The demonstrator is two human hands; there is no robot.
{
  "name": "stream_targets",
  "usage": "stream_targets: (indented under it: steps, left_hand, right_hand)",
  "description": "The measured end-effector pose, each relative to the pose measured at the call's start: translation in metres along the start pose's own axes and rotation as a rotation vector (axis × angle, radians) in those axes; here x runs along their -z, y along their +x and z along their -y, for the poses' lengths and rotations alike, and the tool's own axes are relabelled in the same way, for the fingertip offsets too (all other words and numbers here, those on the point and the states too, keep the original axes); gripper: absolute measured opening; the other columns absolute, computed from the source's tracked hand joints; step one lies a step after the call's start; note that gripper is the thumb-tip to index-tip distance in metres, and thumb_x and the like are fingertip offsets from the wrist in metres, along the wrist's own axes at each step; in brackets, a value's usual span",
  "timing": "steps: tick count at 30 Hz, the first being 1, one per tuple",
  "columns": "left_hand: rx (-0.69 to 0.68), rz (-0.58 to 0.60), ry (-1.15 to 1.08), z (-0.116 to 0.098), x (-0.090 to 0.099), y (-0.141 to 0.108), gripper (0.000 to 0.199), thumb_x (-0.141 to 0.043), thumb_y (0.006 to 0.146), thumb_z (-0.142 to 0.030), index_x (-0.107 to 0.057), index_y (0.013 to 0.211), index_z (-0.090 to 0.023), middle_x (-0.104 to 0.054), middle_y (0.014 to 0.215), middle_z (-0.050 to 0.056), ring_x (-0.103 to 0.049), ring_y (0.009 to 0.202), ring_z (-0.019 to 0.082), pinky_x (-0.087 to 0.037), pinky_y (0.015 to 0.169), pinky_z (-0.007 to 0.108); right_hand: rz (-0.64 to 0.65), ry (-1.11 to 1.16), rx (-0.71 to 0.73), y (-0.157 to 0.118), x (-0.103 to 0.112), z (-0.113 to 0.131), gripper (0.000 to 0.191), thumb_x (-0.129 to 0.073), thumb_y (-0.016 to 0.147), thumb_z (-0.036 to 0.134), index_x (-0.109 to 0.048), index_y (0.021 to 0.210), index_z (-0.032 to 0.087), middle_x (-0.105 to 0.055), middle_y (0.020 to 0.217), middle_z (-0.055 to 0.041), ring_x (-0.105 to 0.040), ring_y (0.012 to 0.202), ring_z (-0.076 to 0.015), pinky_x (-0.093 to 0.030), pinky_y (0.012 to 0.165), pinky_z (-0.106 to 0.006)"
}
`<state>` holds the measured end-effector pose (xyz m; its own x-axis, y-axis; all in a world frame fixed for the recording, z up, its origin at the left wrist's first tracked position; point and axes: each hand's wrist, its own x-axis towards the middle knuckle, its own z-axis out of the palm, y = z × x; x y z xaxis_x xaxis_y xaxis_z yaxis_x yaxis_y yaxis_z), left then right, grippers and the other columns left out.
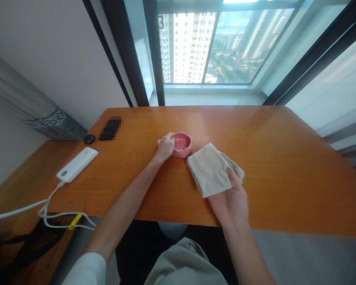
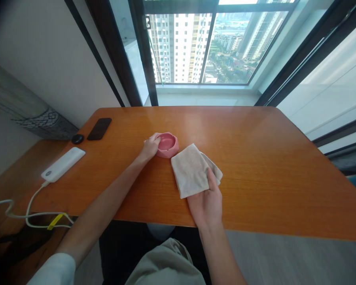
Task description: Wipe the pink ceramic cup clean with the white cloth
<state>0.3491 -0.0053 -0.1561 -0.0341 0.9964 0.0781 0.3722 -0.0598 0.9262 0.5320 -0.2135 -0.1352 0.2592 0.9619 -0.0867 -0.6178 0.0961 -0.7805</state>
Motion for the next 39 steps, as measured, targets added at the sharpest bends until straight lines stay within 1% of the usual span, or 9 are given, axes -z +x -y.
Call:
stream_targets:
  steps: [5,8,14,20,25,29,32,36,39]
  left_hand:
    - [-0.033,-0.103,0.02,-0.011,0.007,-0.018,0.012,-0.068,0.097,-0.023,-0.076,0.106,-0.024,-0.066,0.156,0.015,-0.048,0.159,0.04,-0.019,0.138,0.065]
    - [-0.313,-0.15,0.044,-0.03,0.025,-0.066,0.029,-0.063,0.105,-0.028,-0.073,0.132,-0.027,-0.064,0.157,0.013,-0.051,0.155,0.034,-0.028,0.137,0.057]
    - [-0.635,0.325,0.114,-0.059,0.061,-0.148,0.049,-0.076,0.102,-0.029,-0.067,0.148,-0.04,-0.061,0.162,0.007,-0.054,0.154,0.032,-0.042,0.132,0.051]
    - [-0.715,0.287,0.026,-0.025,0.087,-0.151,0.011,-0.066,0.109,-0.021,-0.073,0.118,-0.025,-0.073,0.132,0.009,-0.072,0.125,0.022,-0.06,0.112,0.039]
    - [-0.839,0.363,0.022,-0.019,0.107,-0.146,0.017,-0.06,0.11,-0.013,-0.07,0.119,-0.024,-0.064,0.154,0.014,-0.066,0.144,0.025,-0.06,0.119,0.042]
    - [-0.968,0.458,0.068,-0.042,0.111,-0.141,0.024,-0.058,0.108,-0.006,-0.07,0.12,-0.023,-0.056,0.166,0.016,-0.06,0.155,0.027,-0.061,0.12,0.042]
    - [-1.036,0.397,0.166,-0.053,0.116,-0.14,0.03,-0.054,0.108,-0.004,-0.07,0.123,-0.025,-0.058,0.165,0.015,-0.058,0.157,0.027,-0.063,0.119,0.041]
    - [-1.089,0.121,0.201,-0.041,0.14,-0.149,0.028,-0.058,0.108,-0.007,-0.068,0.126,-0.025,-0.068,0.153,0.011,-0.066,0.148,0.027,-0.06,0.124,0.049]
    - [-1.068,0.101,0.388,-0.013,0.159,-0.169,0.028,-0.058,0.106,-0.002,-0.067,0.125,-0.021,-0.071,0.147,0.013,-0.064,0.15,0.028,-0.059,0.125,0.048]
  right_hand:
    - [-0.051,0.023,-0.052,-0.011,-0.012,0.0,0.043,-0.055,0.11,0.057,-0.079,0.135,0.033,-0.078,0.149,-0.0051,-0.071,0.143,-0.031,-0.055,0.126,-0.063]
    - [-0.032,-0.015,-0.026,-0.018,-0.015,-0.009,0.046,-0.051,0.112,0.055,-0.074,0.145,0.032,-0.076,0.152,-0.0049,-0.072,0.142,-0.0303,-0.056,0.125,-0.06]
    - [0.105,-0.398,0.128,-0.041,0.003,-0.037,0.05,-0.055,0.112,0.049,-0.062,0.16,0.038,-0.068,0.163,-0.0027,-0.057,0.159,-0.0311,-0.049,0.131,-0.062]
    - [0.591,-1.013,0.398,-0.041,0.008,-0.001,0.084,-0.071,0.104,0.042,-0.031,0.178,0.035,-0.027,0.189,-0.0103,-0.031,0.173,-0.0403,-0.036,0.137,-0.067]
    - [0.949,-1.335,0.713,-0.015,-0.007,0.044,0.083,-0.068,0.099,0.02,-0.037,0.175,0.031,-0.008,0.192,-0.0094,-0.012,0.177,-0.0438,-0.035,0.135,-0.073]
    - [0.968,-1.451,0.895,0.012,-0.029,0.061,0.062,-0.061,0.105,0.018,-0.052,0.166,0.031,-0.019,0.191,-0.0102,-0.015,0.177,-0.0412,-0.035,0.136,-0.073]
    - [0.945,-1.42,1.084,0.029,-0.034,0.069,0.027,-0.064,0.109,0.028,-0.074,0.134,0.026,-0.046,0.179,-0.0124,-0.034,0.171,-0.0416,-0.042,0.133,-0.071]
    - [0.762,-1.37,1.303,0.028,-0.013,0.077,0.022,-0.062,0.105,0.016,-0.079,0.115,0.026,-0.069,0.158,-0.0117,-0.056,0.157,-0.0385,-0.051,0.127,-0.068]
    - [0.753,-1.445,1.278,0.009,0.017,0.073,0.028,-0.062,0.102,0.008,-0.079,0.116,0.024,-0.077,0.146,-0.0124,-0.065,0.147,-0.0349,-0.058,0.121,-0.063]
